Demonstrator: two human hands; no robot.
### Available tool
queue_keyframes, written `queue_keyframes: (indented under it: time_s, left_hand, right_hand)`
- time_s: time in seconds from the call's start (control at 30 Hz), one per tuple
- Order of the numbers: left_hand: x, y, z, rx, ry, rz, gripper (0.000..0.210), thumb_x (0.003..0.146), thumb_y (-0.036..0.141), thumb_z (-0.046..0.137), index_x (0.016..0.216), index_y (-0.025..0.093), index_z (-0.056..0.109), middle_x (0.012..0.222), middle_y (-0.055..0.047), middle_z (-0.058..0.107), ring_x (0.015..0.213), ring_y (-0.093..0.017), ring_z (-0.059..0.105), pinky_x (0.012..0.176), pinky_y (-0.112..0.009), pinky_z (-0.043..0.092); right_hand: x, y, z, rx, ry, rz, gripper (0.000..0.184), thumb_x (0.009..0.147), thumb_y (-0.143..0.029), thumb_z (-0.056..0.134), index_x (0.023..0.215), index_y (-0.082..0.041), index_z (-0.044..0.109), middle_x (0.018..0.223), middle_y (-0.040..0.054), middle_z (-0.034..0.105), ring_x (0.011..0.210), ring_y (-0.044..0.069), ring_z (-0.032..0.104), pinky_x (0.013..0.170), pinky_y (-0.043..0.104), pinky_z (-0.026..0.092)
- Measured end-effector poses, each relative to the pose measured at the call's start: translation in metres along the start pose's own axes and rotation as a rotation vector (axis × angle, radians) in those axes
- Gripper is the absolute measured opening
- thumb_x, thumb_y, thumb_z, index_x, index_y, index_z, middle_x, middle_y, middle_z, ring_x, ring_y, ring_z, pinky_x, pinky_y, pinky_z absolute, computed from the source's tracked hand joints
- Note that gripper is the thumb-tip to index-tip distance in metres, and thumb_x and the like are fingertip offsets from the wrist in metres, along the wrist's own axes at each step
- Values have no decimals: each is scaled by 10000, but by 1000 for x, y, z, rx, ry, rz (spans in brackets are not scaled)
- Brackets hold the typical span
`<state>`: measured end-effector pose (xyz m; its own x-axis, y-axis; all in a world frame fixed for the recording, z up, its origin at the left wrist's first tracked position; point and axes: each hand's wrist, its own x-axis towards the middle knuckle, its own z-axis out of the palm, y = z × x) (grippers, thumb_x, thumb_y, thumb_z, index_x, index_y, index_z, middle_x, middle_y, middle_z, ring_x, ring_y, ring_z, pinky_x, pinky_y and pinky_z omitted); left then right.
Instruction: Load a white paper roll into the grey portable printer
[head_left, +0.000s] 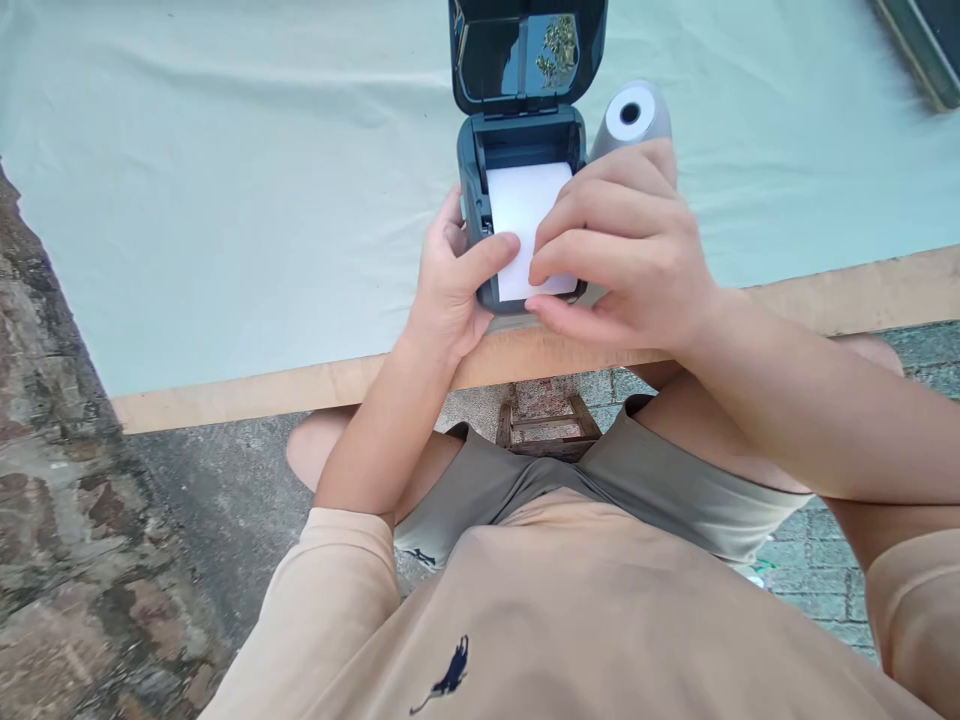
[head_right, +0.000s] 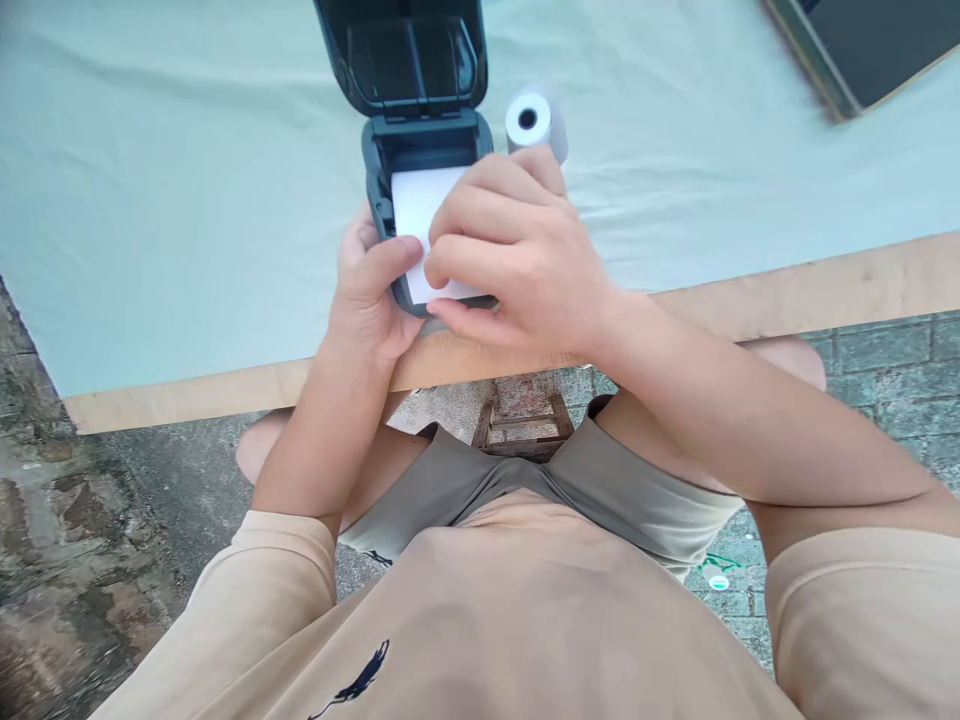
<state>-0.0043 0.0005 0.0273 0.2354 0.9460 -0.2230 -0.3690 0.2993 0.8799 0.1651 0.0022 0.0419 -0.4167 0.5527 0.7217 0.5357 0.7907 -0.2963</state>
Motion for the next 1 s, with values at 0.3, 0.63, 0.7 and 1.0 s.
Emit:
queue_keyframes:
  time_s: [0.3,0.63,0.7,1.0]
  left_hand:
    - [5,-8,-9,-58,-157,20,453,628,284,838,1037,322,645,1011,-3,750,1328,-371,538,1041,-527,539]
    - [1,2,-4,34,-62,-62,425,673,295,788,1060,265,616,1061,-27,724,1230,-348,628,1002,-476,551]
    - [1,1,-3,24,-39,-39,368,687,273,743,1032,248,620,1028,-29,727,1259,-315,621,1029,-434,547]
    - [1,4,1,54,-17,-33,438,699,430,757,1075,257,614,1121,-58,718,1371,-300,533,1067,-384,531]
  right_hand:
    - [11,46,-20,56,359,181,313,924,-283,549,1223,-330,628,1118,-1,643,1129,252,624,912,397,468]
    - [16,30,-22,27,78,74,153,872,-291,549,998,-225,606,915,47,691,874,199,645,766,348,517]
    - [15,24,-22,24,24,97,120,882,-316,545,951,-230,593,916,42,688,887,191,647,766,340,524]
    - [8,24,-17,48,-72,157,153,911,-311,516,792,-252,594,988,13,665,935,190,622,847,384,508]
